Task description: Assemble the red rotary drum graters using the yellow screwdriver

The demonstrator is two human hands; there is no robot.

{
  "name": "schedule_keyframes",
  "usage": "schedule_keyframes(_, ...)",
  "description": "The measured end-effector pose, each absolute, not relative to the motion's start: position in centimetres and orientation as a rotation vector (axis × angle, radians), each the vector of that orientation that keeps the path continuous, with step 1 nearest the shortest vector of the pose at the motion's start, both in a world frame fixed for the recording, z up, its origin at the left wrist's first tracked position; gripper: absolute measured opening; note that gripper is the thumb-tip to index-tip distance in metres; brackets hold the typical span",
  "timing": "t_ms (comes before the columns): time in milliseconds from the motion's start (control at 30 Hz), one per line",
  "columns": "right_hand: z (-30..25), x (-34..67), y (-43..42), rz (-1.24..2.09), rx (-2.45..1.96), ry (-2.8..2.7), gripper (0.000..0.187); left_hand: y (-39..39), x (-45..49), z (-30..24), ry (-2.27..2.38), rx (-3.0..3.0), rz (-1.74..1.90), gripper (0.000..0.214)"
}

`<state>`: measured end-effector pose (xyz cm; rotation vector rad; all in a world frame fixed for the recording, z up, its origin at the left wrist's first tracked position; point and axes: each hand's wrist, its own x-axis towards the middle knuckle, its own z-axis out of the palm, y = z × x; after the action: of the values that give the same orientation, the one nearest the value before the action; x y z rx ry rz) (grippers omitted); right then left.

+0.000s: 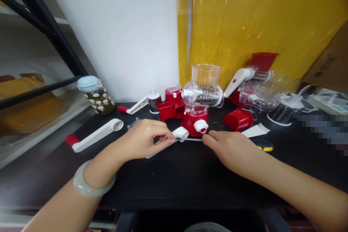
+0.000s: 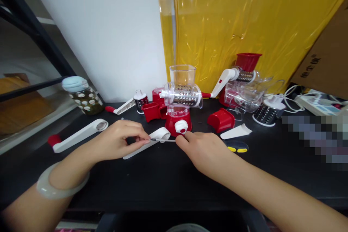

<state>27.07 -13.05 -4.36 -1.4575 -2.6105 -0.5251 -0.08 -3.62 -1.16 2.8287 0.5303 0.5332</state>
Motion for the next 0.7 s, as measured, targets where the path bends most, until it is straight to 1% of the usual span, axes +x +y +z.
schedule_keyframes(400, -4.72, 27.09, -12.81, -0.587, -1.398, -2.581, 0.024, -3.54, -0.01, -1.39, 0.565, 2.850, 0.487, 0.019)
schedule_keyframes(700, -4.90, 26.97, -12.88, -0.696, -1.357, -2.556, 0.026, -3.59, -0.01, -1.37, 0.567, 2.868, 0.453, 0.019)
